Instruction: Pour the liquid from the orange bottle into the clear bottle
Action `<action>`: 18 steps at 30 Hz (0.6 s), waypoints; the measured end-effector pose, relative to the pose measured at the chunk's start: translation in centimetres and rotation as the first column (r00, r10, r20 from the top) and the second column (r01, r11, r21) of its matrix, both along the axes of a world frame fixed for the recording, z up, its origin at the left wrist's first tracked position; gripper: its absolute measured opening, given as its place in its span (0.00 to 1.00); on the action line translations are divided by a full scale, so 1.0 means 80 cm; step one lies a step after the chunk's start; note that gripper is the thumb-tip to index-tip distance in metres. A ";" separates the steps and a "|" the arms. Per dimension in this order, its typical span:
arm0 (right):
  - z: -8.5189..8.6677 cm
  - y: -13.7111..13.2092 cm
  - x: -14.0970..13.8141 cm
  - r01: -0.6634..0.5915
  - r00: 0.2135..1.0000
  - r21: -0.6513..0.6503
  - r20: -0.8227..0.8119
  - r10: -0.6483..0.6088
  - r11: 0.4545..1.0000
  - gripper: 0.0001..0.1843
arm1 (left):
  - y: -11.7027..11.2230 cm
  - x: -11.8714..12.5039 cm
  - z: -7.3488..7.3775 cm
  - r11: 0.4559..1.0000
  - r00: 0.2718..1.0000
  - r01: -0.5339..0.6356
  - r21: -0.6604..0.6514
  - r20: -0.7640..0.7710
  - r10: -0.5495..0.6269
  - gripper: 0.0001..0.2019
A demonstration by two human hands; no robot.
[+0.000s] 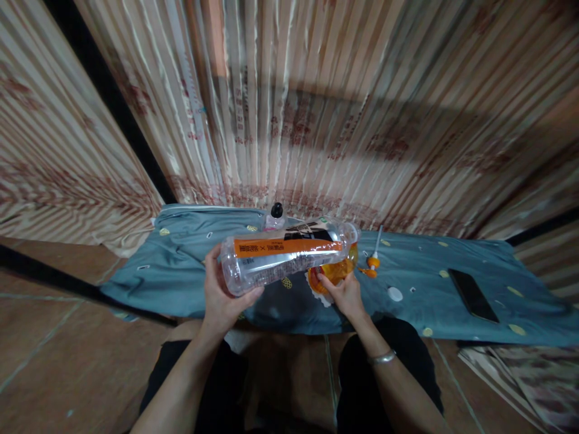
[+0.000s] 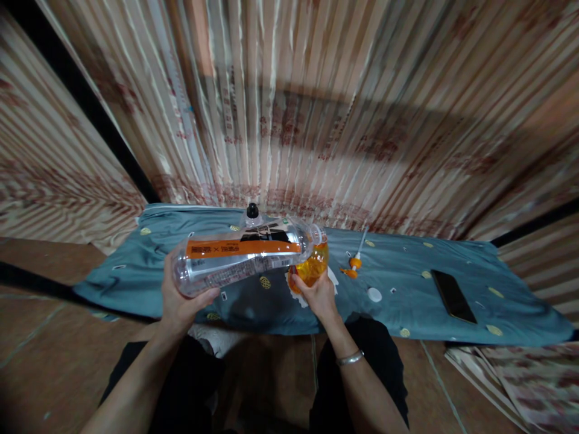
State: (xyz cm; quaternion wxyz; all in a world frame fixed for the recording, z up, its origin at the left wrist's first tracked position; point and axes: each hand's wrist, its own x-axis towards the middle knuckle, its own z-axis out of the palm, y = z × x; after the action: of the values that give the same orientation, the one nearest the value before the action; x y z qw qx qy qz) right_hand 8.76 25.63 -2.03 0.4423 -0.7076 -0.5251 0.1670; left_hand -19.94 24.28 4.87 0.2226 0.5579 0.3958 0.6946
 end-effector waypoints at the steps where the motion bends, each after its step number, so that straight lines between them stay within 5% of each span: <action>1: -0.001 0.000 0.000 0.003 1.000 0.001 0.007 -0.003 1.000 0.40 | 0.000 0.000 0.000 1.000 1.000 0.001 0.004 0.001 -0.001 0.43; 18: -0.011 0.003 0.003 -0.018 1.000 0.013 0.001 0.018 1.000 0.37 | -0.003 -0.002 -0.006 0.985 0.996 0.052 -0.165 0.074 -0.041 0.46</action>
State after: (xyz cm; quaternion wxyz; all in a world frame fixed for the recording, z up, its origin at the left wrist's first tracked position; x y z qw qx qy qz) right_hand 9.00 25.85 -2.88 0.4450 -0.7000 -0.5329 0.1672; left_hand -20.11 24.07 4.39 0.2984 0.5216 0.4313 0.6729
